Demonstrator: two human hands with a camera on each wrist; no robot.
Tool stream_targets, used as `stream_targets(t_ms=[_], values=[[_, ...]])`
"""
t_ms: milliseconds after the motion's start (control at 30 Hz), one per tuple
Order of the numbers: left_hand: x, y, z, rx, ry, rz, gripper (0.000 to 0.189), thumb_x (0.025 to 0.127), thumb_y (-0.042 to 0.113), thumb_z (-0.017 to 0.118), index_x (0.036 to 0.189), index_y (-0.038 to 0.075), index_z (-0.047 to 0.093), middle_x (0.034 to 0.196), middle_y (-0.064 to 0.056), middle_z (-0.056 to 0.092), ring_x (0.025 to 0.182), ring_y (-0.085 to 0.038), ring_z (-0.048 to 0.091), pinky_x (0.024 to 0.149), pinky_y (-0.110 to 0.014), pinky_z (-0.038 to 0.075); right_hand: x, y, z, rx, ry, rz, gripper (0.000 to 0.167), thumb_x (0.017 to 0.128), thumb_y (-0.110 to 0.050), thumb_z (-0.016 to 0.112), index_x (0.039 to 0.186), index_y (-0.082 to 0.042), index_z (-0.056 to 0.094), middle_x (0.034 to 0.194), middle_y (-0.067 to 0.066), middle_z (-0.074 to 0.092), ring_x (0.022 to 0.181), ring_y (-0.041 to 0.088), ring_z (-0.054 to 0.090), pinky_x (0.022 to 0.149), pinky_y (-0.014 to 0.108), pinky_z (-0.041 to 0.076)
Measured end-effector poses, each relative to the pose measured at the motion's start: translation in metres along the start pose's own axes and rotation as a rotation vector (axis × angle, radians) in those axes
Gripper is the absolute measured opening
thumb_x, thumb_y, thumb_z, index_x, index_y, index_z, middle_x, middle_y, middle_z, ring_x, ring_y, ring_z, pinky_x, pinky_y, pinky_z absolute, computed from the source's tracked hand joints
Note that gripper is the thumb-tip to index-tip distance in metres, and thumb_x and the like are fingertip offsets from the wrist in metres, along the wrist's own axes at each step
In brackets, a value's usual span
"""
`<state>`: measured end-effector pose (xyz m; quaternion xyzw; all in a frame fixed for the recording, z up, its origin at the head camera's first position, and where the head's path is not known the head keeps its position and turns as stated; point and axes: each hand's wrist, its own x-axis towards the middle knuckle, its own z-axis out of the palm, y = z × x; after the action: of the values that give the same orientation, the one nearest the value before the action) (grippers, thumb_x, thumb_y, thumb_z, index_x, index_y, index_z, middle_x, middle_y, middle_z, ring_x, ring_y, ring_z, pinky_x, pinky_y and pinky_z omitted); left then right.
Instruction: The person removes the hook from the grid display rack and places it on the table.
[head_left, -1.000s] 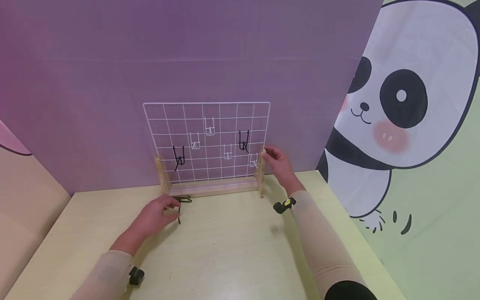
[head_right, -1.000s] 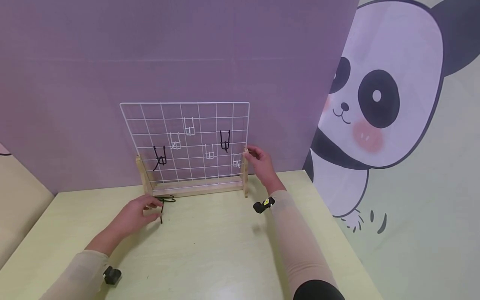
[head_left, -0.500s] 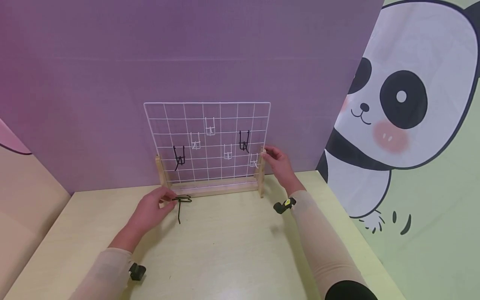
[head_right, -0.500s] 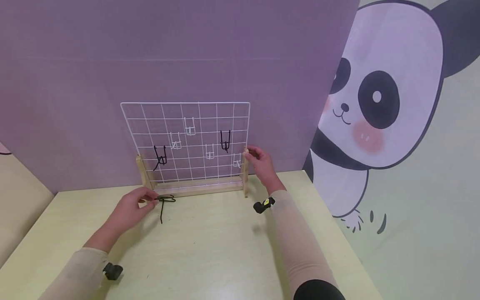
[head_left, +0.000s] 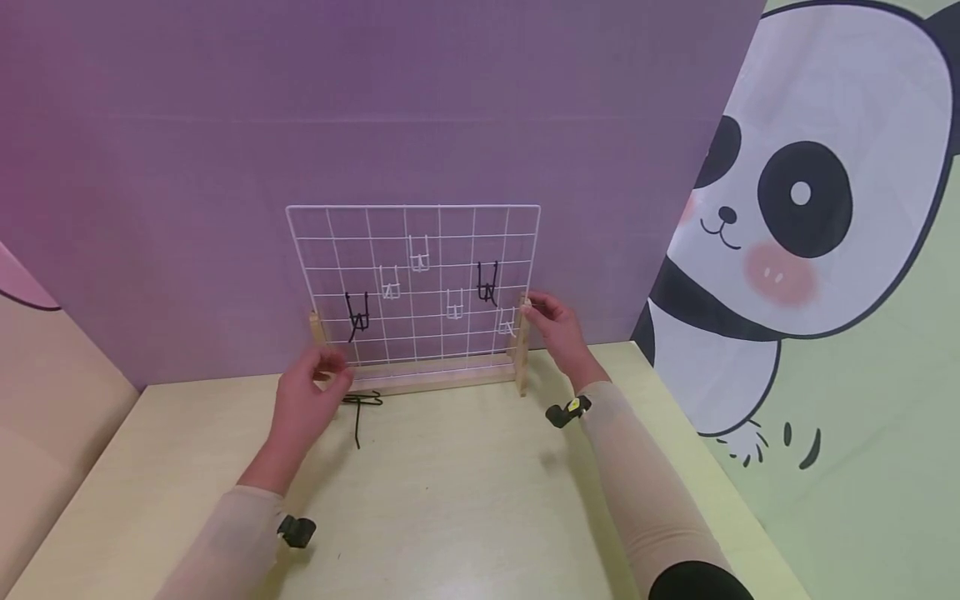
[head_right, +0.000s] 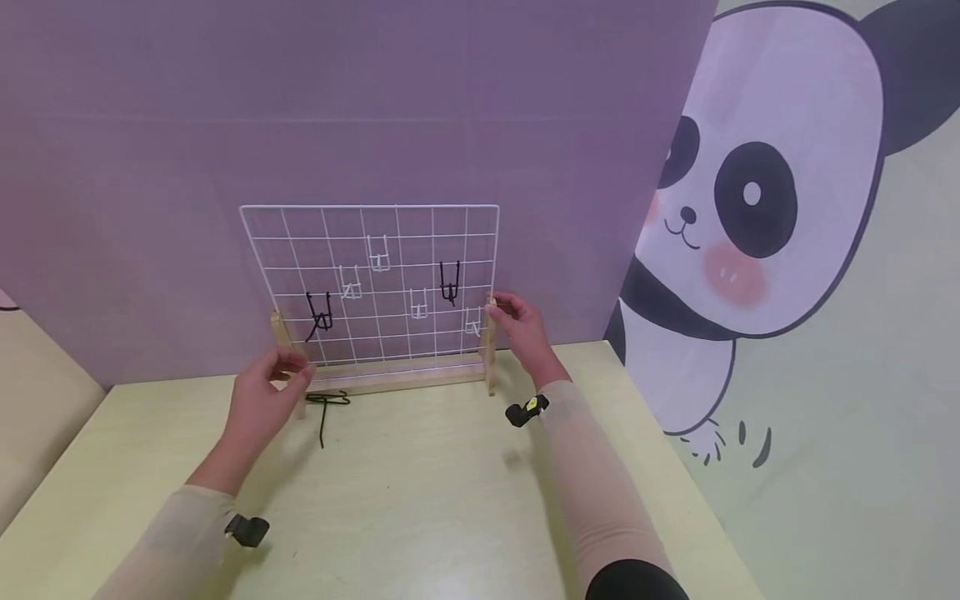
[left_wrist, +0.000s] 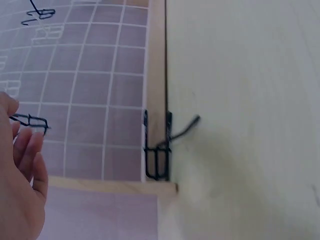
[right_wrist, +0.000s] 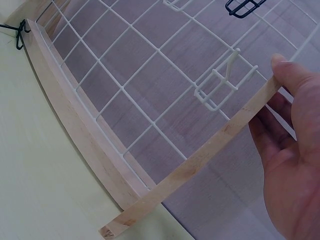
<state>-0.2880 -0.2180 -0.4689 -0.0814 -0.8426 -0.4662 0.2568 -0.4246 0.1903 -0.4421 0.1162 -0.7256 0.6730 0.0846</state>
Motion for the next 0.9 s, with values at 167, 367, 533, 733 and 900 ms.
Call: stream_targets(t_ms=[167,367,533,733,900], values=[[0.006,0.013,0.006,-0.075,0.077,0.009,0.028,0.104,0.013,0.078,0.125,-0.001,0.066,0.116,-0.014,0.069,0.105,-0.021,0.061,0.092,-0.028,0.05,0.0,0.0,0.0,0.004,0.006,-0.007,0.035,0.11,-0.012,0.07,0.142,0.002,0.068,0.123,0.005,0.073,0.117,0.016,0.064,0.112,0.035,0.052],[0.012,0.02,0.011,-0.124,0.131,0.032,0.03,0.102,0.007,0.08,0.125,-0.004,0.066,0.114,-0.016,0.07,0.102,-0.022,0.061,0.091,-0.038,0.051,0.001,0.001,0.001,0.009,-0.002,-0.012,0.035,0.11,-0.013,0.07,0.143,0.001,0.068,0.121,0.002,0.073,0.115,0.015,0.064,0.11,0.033,0.053],[0.015,0.023,0.013,-0.131,0.155,0.053,0.027,0.1,0.004,0.081,0.122,-0.005,0.067,0.112,-0.016,0.071,0.099,-0.02,0.062,0.088,-0.034,0.052,0.001,0.002,0.001,0.024,-0.004,-0.033,0.035,0.11,-0.008,0.069,0.143,0.004,0.066,0.117,-0.004,0.073,0.113,0.012,0.065,0.108,0.03,0.053],[0.017,0.024,0.014,-0.131,0.179,0.08,0.025,0.1,0.004,0.081,0.12,-0.004,0.069,0.111,-0.014,0.072,0.097,-0.015,0.063,0.087,-0.026,0.051,0.003,0.004,0.001,0.042,-0.004,-0.052,0.036,0.109,-0.006,0.069,0.142,0.007,0.066,0.111,-0.01,0.073,0.11,0.008,0.065,0.105,0.026,0.053],[0.019,0.022,0.014,-0.142,0.201,0.117,0.021,0.1,0.002,0.08,0.117,-0.004,0.07,0.108,-0.014,0.073,0.095,-0.012,0.062,0.086,-0.028,0.051,0.004,0.006,0.0,0.039,-0.014,-0.046,0.036,0.11,-0.008,0.069,0.143,0.005,0.066,0.116,-0.006,0.074,0.113,0.01,0.065,0.107,0.028,0.053]])
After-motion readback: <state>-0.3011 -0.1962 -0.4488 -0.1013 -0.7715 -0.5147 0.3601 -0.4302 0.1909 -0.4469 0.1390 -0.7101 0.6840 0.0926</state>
